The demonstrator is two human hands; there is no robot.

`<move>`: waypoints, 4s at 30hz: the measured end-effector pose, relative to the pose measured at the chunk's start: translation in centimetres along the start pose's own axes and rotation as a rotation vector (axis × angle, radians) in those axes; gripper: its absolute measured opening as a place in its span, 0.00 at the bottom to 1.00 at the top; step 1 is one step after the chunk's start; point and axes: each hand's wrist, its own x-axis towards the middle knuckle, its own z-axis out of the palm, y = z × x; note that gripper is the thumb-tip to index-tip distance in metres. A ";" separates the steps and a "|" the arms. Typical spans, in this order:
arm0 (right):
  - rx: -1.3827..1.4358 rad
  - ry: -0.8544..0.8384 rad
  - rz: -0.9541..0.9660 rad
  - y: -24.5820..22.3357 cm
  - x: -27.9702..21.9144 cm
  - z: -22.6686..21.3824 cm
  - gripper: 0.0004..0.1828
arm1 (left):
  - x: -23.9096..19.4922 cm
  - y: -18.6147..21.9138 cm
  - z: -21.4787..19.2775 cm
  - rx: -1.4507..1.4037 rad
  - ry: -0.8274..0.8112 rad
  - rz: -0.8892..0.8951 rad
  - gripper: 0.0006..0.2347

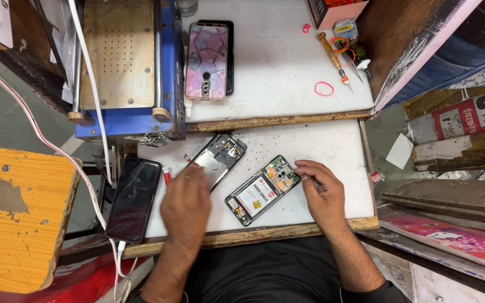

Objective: The person disassembles a smartphone by removing the back cover and separating the internal components. They handle the battery, motherboard, and screen assembly, placing parts on the workbench. The person also briefly interacts with a spray bottle and other items on the shelf.

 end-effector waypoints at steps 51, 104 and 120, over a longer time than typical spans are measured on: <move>-0.041 0.021 -0.083 -0.2 -0.2 0.0 0.11 | 6.0 4.3 7.0 -0.335 -0.402 0.914 0.05; -0.020 0.056 -0.058 -0.6 -0.1 0.4 0.12 | -1.5 4.4 -2.6 -0.207 -0.471 0.121 0.30; -0.078 0.014 -0.038 -1.0 0.0 0.2 0.13 | 1.9 5.9 3.1 -0.299 -0.676 0.383 0.15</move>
